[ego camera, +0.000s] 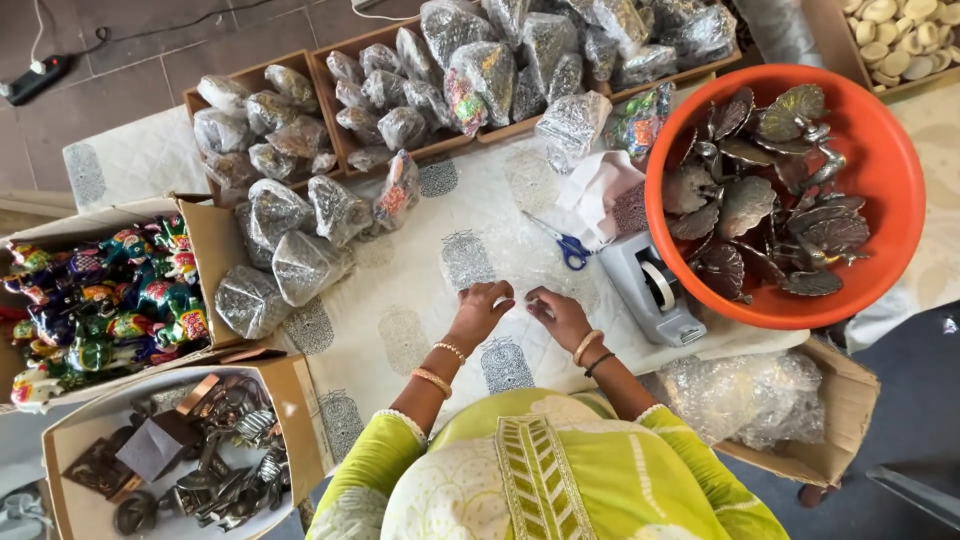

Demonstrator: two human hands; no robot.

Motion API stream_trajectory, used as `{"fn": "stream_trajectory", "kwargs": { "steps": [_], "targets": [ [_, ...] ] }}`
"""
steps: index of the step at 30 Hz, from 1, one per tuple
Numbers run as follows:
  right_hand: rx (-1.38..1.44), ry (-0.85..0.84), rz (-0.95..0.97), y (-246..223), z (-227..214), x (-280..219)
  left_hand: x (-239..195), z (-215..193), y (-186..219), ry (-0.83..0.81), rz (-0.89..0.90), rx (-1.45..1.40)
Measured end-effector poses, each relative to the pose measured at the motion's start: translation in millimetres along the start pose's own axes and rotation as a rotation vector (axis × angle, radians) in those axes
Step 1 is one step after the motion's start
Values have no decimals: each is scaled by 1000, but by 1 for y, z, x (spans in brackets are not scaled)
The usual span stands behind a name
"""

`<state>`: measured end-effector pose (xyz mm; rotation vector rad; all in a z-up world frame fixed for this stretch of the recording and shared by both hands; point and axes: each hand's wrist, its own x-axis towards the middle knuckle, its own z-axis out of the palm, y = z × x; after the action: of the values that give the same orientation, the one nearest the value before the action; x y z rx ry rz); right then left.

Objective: The person wraps leaf-shaped decorative metal ornaments in bubble wrap at a work table, folding the plastic around each item and securing it, then sets wrapped pieces aside. A tape dispenser and scissors sit on the table, and boxes of unwrapped ornaments and other colorful figurines surround the work area.

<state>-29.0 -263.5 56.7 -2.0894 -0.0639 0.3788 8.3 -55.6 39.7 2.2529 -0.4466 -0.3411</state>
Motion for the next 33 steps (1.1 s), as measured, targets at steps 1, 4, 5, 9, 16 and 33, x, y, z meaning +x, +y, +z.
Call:
{"fn": "stream_trajectory", "kwargs": {
  "steps": [1, 4, 5, 9, 16, 33],
  "targets": [
    [0, -4, -1, 5, 2, 0, 1, -2, 2, 2, -3, -1],
    [-37, -39, 106, 18, 6, 1, 3, -4, -1, -161, -120, 2],
    [-19, -33, 91, 23, 7, 1, 3, 0, -8, -140, -103, -36],
    [152, -18, 84, 45, 10, 3, 3, 1, -8, -97, -83, -113],
    [95, 13, 27, 35, 10, -1, -6, 6, 1, -305, -137, 164],
    [-75, 13, -33, 26, 11, -3, -11, -8, 3, -220, -94, 4]
  ]
}}
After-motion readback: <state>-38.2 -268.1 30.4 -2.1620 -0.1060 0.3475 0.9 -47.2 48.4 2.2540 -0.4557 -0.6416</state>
